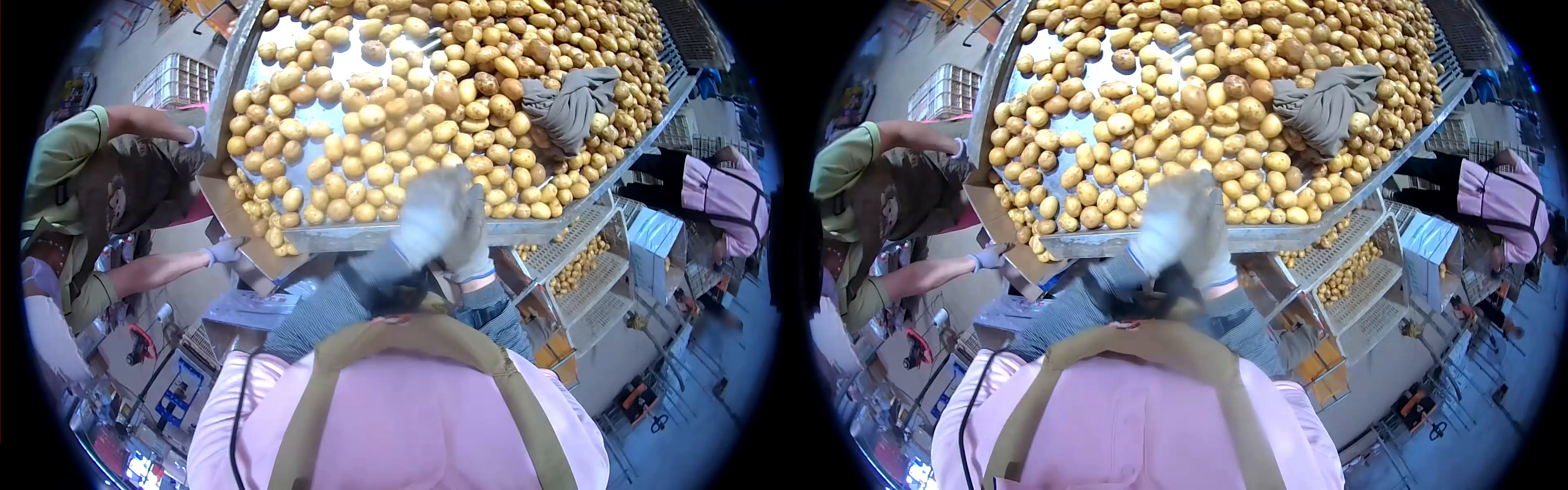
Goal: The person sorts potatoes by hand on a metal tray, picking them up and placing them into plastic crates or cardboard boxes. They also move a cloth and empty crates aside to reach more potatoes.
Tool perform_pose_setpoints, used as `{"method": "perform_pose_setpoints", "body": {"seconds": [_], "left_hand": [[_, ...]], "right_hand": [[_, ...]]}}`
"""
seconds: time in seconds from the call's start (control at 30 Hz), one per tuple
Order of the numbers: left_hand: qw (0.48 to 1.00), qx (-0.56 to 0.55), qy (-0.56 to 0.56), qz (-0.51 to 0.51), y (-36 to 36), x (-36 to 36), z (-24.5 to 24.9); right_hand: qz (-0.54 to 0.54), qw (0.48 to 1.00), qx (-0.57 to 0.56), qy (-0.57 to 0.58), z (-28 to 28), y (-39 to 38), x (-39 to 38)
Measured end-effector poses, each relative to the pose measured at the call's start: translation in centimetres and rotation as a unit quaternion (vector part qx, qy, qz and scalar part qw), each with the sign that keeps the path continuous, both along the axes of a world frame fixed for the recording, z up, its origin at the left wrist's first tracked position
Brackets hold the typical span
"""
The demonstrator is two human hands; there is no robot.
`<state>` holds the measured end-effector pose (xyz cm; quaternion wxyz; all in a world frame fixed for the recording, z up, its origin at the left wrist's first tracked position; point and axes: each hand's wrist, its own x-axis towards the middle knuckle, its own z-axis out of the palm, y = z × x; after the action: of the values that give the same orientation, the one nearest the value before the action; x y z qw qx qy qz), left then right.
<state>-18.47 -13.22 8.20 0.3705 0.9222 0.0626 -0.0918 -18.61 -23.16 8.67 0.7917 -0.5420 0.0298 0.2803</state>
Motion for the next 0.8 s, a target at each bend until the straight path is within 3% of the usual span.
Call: {"method": "perform_pose_setpoints", "body": {"seconds": [0.03, 0.1, 0.17, 0.2, 0.23, 0.27, 0.3, 0.33, 0.37, 0.4, 0.43, 0.47, 0.5, 0.53, 0.57, 0.6, 0.63, 0.7, 0.77, 0.8], "left_hand": [[0.982, 0.005, -0.186, 0.038, -1.7, -2.3, -3.3], [0.976, -0.029, -0.209, 0.049, -1.2, -3.4, -2.4], [0.980, -0.062, -0.188, 0.023, 2.6, -5.1, 1.7], [0.961, -0.072, -0.257, 0.076, 3.8, -7.4, 0.3], [0.958, -0.085, -0.247, 0.118, 5.5, -10.9, -0.3], [0.960, -0.051, -0.201, 0.190, 7.1, -15.3, 0.1], [0.936, 0.070, -0.241, 0.247, 8.3, -21.1, -3.1], [0.907, 0.052, -0.162, 0.385, 9.0, -26.3, -4.1], [0.845, 0.014, -0.074, 0.529, 9.7, -31.4, -5.1], [0.765, -0.029, -0.003, 0.644, 10.5, -36.6, -6.1], [0.755, 0.056, 0.107, 0.644, 10.7, -43.0, -9.9], [0.734, 0.140, 0.231, 0.623, 11.0, -49.3, -13.7], [0.703, 0.205, 0.346, 0.587, 11.4, -55.4, -17.4], [0.742, 0.258, 0.399, 0.473, 10.5, -57.7, -18.9], [0.724, 0.197, 0.448, 0.486, 11.1, -58.3, -19.3], [0.705, 0.133, 0.490, 0.495, 12.5, -58.0, -19.4], [0.683, 0.065, 0.531, 0.497, 13.1, -57.7, -20.1], [0.701, 0.025, 0.537, 0.470, 13.8, -62.7, -26.8], [0.775, 0.098, 0.383, 0.493, 13.3, -70.9, -37.1], [0.742, 0.086, 0.436, 0.502, 13.3, -69.3, -36.0]], "right_hand": [[0.089, 0.939, -0.233, -0.236, -2.3, -0.8, -0.6], [0.075, 0.929, -0.233, -0.278, -4.0, -1.5, -2.0], [0.126, 0.869, -0.334, -0.342, -3.1, -1.7, -1.9], [0.102, 0.857, -0.333, -0.380, -3.1, -1.5, -2.1], [0.133, 0.961, -0.161, -0.182, -3.8, -2.0, -1.4], [0.102, 0.994, -0.014, 0.047, -4.5, -2.4, -0.7], [0.112, 0.992, 0.011, 0.055, -4.2, -2.2, 0.0], [0.121, 0.990, 0.035, 0.063, -3.9, -2.0, 0.7], [0.173, 0.976, -0.079, -0.104, -3.9, -2.1, 1.2], [0.171, 0.982, 0.069, 0.049, -4.2, -2.3, 2.3], [0.146, 0.947, 0.191, 0.213, -4.4, -2.5, 3.4], [0.173, 0.956, 0.169, 0.168, -5.3, -2.5, 4.0], [0.194, 0.978, 0.077, 0.032, -6.0, -2.2, 3.5], [0.198, 0.975, -0.031, -0.098, -6.8, -2.0, 2.9], [0.197, 0.971, 0.067, 0.117, -5.9, -0.6, 3.3], [0.144, 0.922, 0.134, 0.335, -5.0, 0.9, 3.7], [0.168, 0.906, 0.152, 0.357, -4.6, 2.2, 3.7], [0.203, 0.880, 0.177, 0.392, -4.2, 4.5, 2.0], [0.235, 0.853, 0.205, 0.418, -3.9, 6.2, 1.0], [0.248, 0.858, 0.200, 0.403, -3.9, 6.9, 0.6]]}}
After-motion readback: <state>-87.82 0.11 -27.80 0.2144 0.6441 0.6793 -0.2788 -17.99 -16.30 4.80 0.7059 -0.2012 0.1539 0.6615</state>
